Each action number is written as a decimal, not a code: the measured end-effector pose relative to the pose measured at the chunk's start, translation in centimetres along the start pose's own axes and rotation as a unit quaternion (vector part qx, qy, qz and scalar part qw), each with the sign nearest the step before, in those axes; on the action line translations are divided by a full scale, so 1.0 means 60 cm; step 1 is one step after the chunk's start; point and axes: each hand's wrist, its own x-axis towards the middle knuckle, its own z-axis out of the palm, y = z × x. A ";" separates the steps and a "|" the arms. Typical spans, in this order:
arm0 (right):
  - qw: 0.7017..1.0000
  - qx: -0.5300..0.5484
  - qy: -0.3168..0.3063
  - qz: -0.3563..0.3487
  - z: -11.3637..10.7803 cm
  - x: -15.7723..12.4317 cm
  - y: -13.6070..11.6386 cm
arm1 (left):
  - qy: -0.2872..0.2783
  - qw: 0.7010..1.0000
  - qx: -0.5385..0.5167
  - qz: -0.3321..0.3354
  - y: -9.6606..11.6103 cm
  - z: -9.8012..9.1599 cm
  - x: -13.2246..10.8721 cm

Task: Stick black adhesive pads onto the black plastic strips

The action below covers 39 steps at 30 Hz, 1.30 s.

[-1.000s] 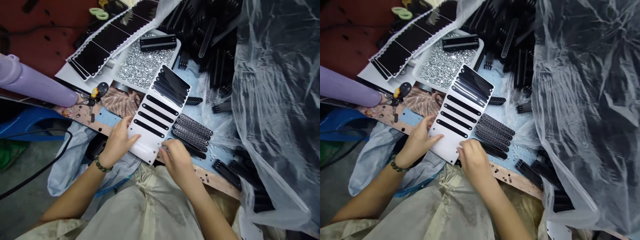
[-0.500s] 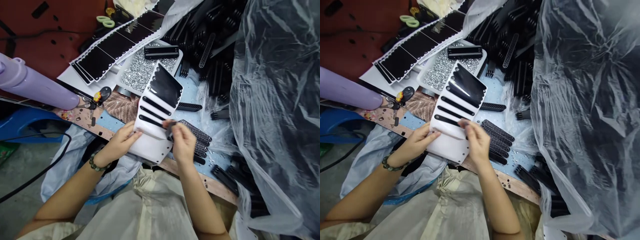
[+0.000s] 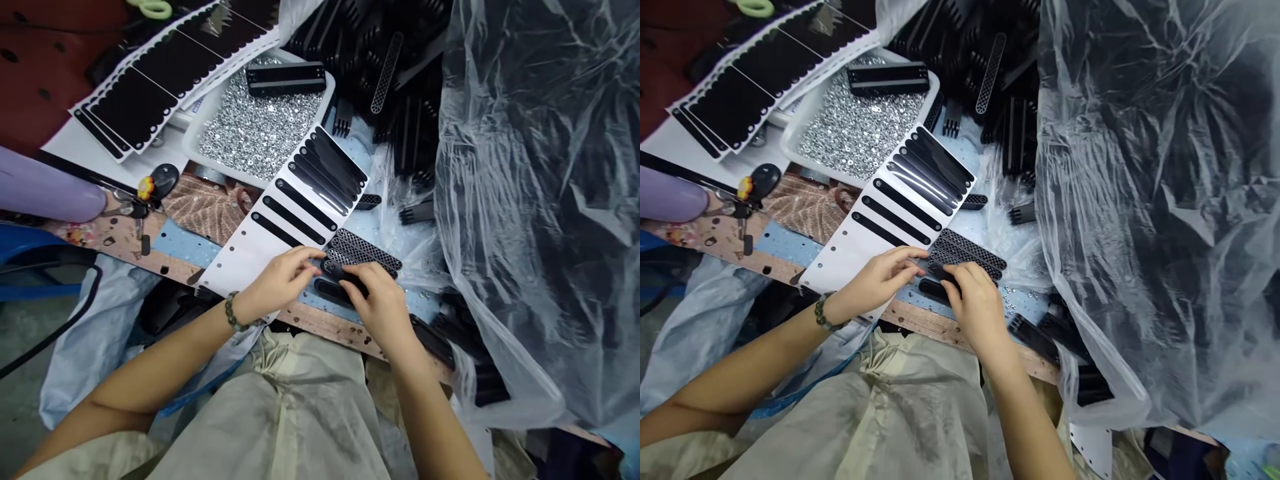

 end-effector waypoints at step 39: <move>0.997 -0.037 -0.063 -0.025 -0.007 0.021 -0.005 | -0.069 0.984 -0.132 -0.093 -0.020 0.004 0.039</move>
